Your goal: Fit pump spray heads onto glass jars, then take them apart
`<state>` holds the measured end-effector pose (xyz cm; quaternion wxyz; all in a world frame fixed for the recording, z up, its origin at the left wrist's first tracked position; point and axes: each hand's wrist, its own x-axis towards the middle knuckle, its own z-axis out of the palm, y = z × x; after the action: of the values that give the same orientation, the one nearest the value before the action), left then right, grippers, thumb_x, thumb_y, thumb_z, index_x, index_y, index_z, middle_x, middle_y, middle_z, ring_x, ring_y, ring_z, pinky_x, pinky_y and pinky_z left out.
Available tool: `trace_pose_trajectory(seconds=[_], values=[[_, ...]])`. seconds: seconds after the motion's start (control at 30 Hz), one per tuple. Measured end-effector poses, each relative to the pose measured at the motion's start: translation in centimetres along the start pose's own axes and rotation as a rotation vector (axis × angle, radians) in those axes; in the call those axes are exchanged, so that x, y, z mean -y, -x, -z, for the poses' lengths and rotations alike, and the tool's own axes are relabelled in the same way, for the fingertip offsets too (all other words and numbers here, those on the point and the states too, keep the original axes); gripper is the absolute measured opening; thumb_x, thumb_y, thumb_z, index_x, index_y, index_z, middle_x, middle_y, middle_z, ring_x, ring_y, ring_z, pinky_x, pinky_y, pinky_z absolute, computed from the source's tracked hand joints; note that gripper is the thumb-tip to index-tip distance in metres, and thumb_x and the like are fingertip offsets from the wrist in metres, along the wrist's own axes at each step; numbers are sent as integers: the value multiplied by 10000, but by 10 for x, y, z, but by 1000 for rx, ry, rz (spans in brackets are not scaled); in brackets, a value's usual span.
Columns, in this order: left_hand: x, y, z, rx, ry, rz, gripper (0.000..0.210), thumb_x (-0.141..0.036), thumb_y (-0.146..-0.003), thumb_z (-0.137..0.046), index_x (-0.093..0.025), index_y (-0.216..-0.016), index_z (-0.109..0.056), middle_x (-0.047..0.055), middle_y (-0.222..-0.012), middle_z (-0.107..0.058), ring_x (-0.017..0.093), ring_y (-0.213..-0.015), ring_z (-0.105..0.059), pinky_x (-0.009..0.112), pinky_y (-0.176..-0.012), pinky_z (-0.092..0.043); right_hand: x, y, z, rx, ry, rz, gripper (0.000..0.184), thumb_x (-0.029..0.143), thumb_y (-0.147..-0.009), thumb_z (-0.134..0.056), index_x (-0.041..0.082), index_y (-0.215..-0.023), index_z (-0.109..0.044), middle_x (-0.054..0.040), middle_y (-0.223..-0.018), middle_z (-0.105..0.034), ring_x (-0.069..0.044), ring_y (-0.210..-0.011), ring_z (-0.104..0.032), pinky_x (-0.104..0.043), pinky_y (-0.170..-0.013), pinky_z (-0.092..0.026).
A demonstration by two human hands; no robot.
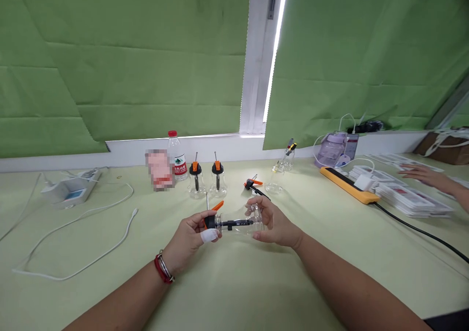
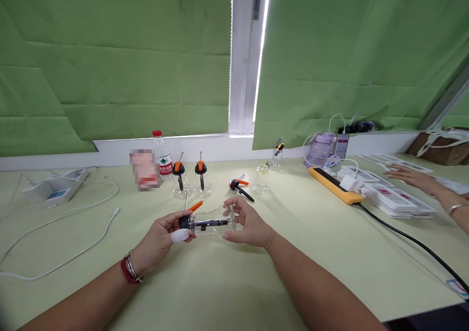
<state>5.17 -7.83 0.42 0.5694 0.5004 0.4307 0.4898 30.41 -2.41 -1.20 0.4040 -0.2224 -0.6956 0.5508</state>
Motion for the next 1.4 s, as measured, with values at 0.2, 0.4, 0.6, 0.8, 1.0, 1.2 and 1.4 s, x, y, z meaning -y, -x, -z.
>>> trace_pose_trajectory(seconds=[0.2,0.4,0.6,0.8,1.0,1.2,1.4], values=[[2,0,1,14,-13,6,452,-190,-606,-784,-173,-1029,-625,-14,-740,-644,147,-667,-624,333,-727,-520,-3,-1,0,13,-112,-126,593,239,-615,-786,262,-1101,-445,-52,-1100,-431,-174,-968,-504,-370,-793,-498],[3,-1,3,10,-60,14,477,-188,-597,-790,-175,-1043,-619,-16,-739,-644,141,-670,-620,324,-743,-523,-3,-3,-5,25,-257,-296,453,312,-689,-726,228,-1029,-439,-29,-1006,-492,-144,-767,-588,-371,-687,-532],[1,1,1,50,-93,14,479,-180,-588,-794,-173,-1036,-623,19,-838,-664,148,-739,-622,297,-744,-517,-3,-3,-10,66,-334,-548,394,568,-827,-437,223,-1015,-410,-1,-726,-592,-168,-512,-617,-311,-434,-512],[3,2,1,79,-92,12,479,-176,-601,-788,-173,-1049,-618,17,-846,-652,130,-739,-603,280,-741,-506,0,-6,-8,82,-309,-734,554,707,-804,-242,216,-984,-425,-18,-640,-630,-135,-348,-546,-166,-241,-309],[9,0,0,41,-93,-11,461,-161,-592,-791,-169,-1019,-618,13,-847,-638,106,-720,-581,229,-686,-494,0,-7,-6,88,-304,-785,619,724,-806,-151,210,-975,-451,-31,-649,-638,-112,-327,-518,-150,-242,-265],[2,1,0,-10,-104,-30,439,-177,-593,-785,-169,-996,-612,9,-790,-635,121,-649,-581,275,-647,-518,0,-5,-8,28,-236,-618,607,704,-826,-213,239,-1142,-440,-47,-828,-628,-79,-371,-523,-152,-265,-278],[-4,-1,4,-84,-57,-60,442,-194,-596,-781,-168,-1004,-612,3,-785,-636,127,-620,-583,303,-635,-519,12,-2,-1,122,-182,-315,660,482,-761,-627,304,-1308,-303,-100,-1222,-468,-102,-636,-611,-223,-488,-471]])
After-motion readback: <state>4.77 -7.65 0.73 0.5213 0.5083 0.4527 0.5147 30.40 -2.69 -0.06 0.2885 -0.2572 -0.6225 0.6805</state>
